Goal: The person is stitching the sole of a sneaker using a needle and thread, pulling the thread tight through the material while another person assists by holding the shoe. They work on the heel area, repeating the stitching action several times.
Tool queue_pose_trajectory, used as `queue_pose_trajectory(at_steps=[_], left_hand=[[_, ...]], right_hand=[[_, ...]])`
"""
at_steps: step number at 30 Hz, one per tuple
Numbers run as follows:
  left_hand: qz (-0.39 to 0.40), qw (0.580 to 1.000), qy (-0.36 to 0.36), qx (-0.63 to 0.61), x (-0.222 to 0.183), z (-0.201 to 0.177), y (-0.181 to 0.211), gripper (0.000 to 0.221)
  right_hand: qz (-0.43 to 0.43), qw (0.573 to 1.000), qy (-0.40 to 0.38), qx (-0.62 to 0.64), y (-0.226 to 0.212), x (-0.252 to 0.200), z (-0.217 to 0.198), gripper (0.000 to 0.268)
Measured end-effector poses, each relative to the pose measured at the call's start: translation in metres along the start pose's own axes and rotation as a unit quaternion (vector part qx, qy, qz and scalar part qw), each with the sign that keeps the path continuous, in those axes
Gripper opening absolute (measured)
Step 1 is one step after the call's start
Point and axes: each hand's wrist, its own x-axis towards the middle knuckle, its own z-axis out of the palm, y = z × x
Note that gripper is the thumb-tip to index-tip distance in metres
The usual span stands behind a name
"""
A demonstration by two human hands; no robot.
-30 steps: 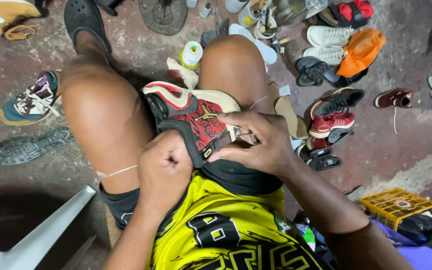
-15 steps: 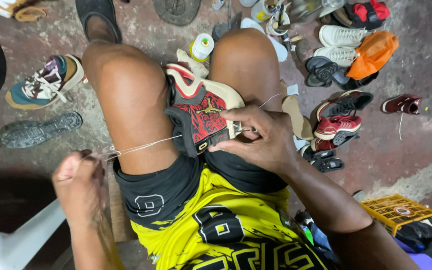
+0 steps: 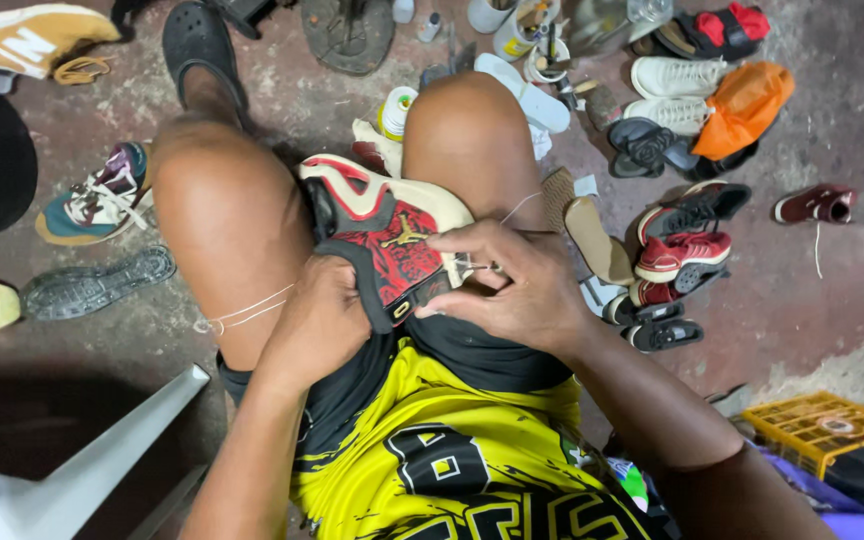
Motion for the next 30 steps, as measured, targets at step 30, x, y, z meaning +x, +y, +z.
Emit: queue_pose_trajectory(at_steps=[30], left_hand=[[-0.028,0.852,0.176,-0.491,-0.003,0.071,-0.039,0.019]], right_hand=[[0.078,0.991,-0.061,-0.092,-0.028,0.018,-0.007,0.065]])
